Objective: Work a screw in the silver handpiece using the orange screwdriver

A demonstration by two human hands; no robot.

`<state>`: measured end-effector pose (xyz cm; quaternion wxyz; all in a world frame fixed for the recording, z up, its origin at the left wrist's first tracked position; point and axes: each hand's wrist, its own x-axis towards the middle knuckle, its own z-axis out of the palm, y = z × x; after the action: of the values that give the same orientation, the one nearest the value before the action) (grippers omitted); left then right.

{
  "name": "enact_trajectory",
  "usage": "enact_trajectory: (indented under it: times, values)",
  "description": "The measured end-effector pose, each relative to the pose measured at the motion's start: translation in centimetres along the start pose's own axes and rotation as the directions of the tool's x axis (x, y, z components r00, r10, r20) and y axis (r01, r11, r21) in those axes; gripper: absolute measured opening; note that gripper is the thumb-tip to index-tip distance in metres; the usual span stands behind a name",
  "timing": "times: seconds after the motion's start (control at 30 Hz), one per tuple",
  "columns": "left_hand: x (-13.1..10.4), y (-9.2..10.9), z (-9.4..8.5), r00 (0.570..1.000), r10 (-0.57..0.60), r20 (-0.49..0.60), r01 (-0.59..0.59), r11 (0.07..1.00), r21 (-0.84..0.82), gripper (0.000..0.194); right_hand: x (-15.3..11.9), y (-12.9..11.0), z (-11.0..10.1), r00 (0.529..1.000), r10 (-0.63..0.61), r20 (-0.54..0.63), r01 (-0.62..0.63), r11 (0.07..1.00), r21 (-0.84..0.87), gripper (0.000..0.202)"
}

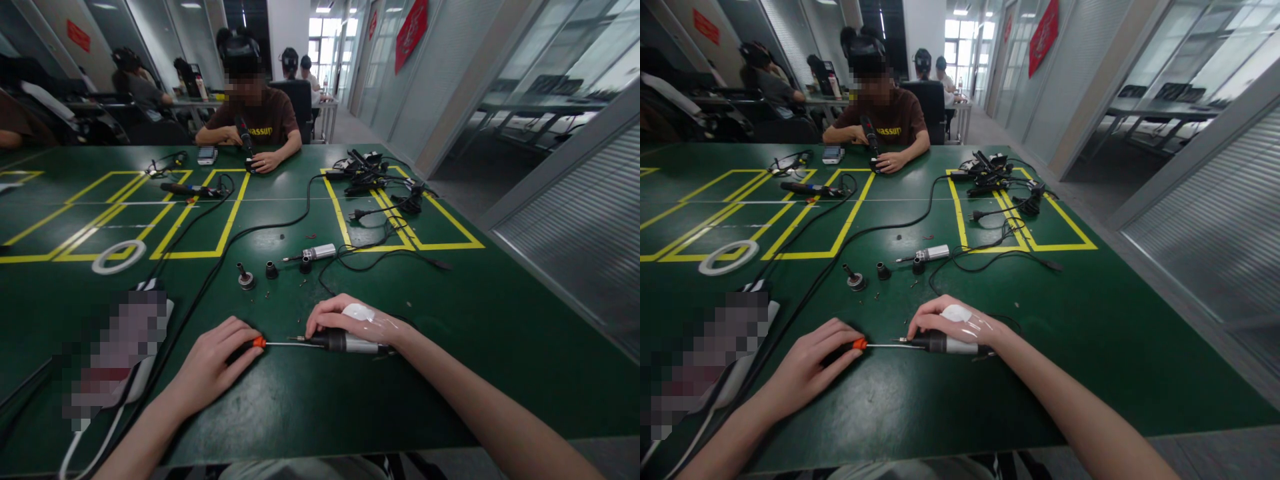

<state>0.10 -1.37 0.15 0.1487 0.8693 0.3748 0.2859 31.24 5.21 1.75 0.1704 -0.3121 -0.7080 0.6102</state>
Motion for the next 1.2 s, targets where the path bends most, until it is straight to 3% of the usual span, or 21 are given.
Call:
enact_trajectory:
  times: [0.87,1.2]
  values:
    - [-0.19,0.11,0.18,0.999,-0.030,-0.037,0.027,0.997,-0.066,0.007,0.00,0.28,-0.04,0.999,-0.033,0.008,0.033,0.999,-0.008,0.037]
    - [0.12,0.11,-0.03,1.000,0.024,0.002,-0.024,1.000,0.020,0.020,-0.01,0.13,-0.13,1.000,-0.028,0.011,0.028,1.000,-0.007,0.035]
